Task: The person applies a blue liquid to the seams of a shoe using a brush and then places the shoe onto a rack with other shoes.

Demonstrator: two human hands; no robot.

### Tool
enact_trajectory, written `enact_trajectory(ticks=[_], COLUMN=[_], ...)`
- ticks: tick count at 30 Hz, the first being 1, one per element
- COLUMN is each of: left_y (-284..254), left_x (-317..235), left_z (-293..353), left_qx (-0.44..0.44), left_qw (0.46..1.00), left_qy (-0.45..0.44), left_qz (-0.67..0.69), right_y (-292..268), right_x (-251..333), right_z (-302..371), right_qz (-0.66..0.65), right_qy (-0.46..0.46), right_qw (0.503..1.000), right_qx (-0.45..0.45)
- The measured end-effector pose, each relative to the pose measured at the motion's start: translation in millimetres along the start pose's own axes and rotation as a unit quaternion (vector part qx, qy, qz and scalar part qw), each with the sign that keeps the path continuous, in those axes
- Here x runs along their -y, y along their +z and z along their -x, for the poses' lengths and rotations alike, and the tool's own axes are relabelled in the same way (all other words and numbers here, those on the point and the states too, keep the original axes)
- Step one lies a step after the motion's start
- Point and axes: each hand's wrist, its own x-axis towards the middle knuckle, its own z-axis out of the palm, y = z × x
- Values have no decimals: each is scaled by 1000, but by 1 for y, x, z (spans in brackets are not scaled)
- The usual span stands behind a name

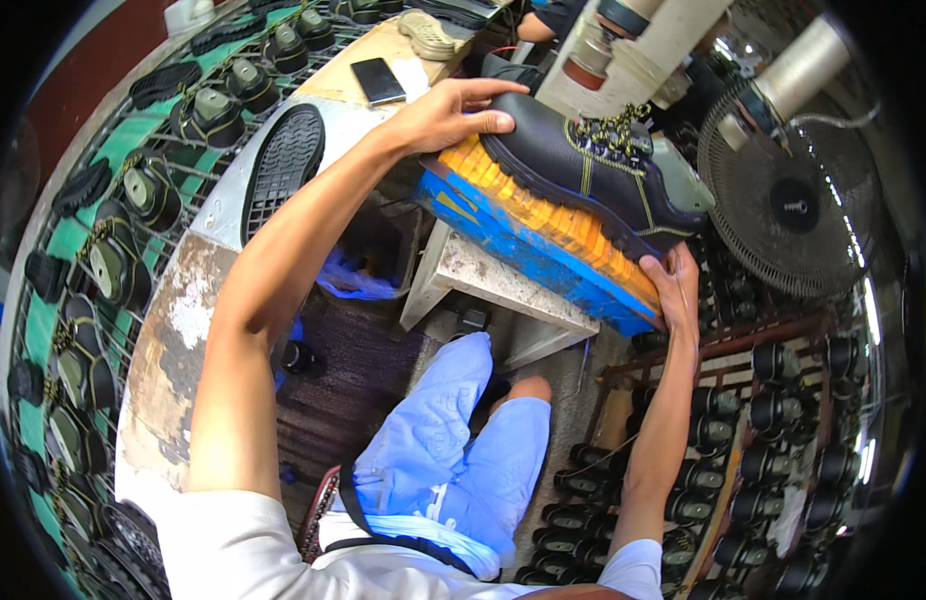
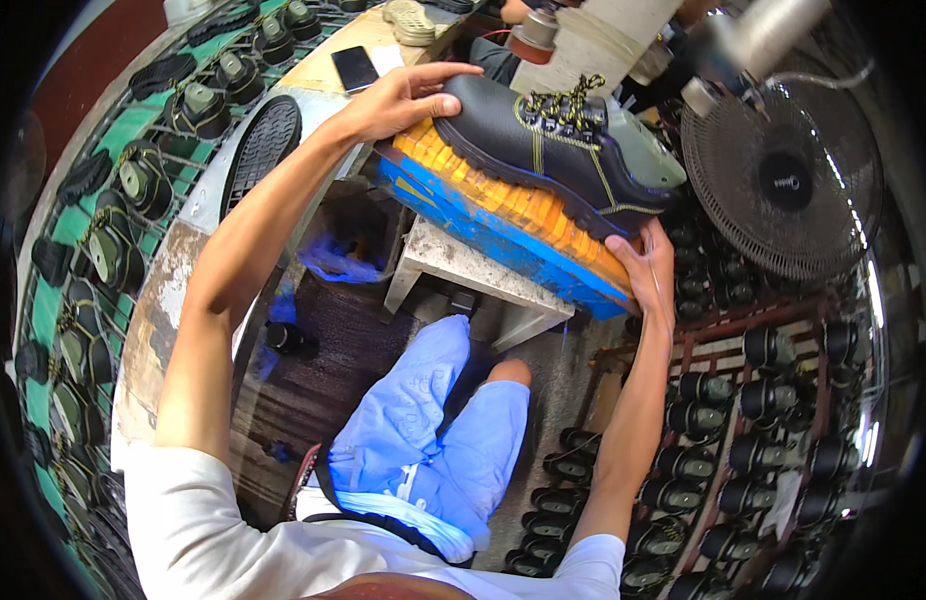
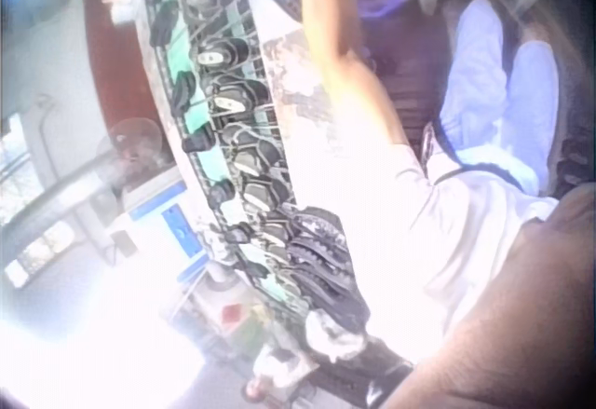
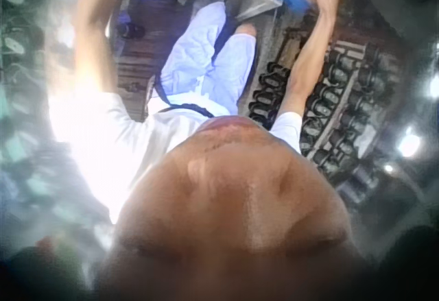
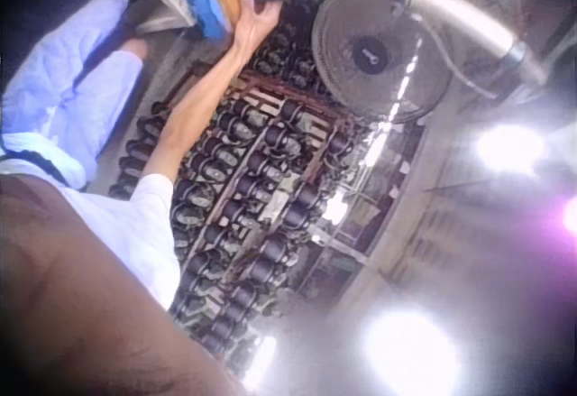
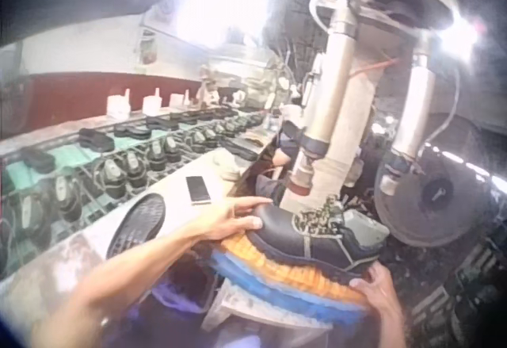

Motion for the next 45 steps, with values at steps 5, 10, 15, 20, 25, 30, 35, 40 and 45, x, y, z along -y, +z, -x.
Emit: enact_trajectory(ticks=[5,10,15,20,25,30,35,40,45], left_y=[-10,-13,-9,-18,-8,-16,3,0,-3], left_x=[-2,-8,-15,-21,-24,0,-16,-16,-9], left_z=[5,5,5,2,-10,0,-6,-10,-8], left_qx=[52,34,27,70,66,17,23,13,17], left_qw=[996,993,997,992,985,994,993,994,998], left_qy=[43,43,20,-9,-13,-53,-92,-93,-60], left_qz=[-60,-106,-68,-105,-156,-96,-66,-49,-26], right_y=[3,4,0,9,-4,11,6,8,9], right_x=[10,15,11,12,21,5,-5,5,7], right_z=[-1,0,1,-2,2,-8,-3,-5,-4], right_qz=[-9,14,14,-12,56,-66,-28,15,-11], right_qy=[1,6,9,14,15,-29,-39,-30,-47], right_qw=[1000,1000,1000,1000,998,997,999,999,997], right_qx=[8,0,9,8,-22,8,-5,-24,-52])
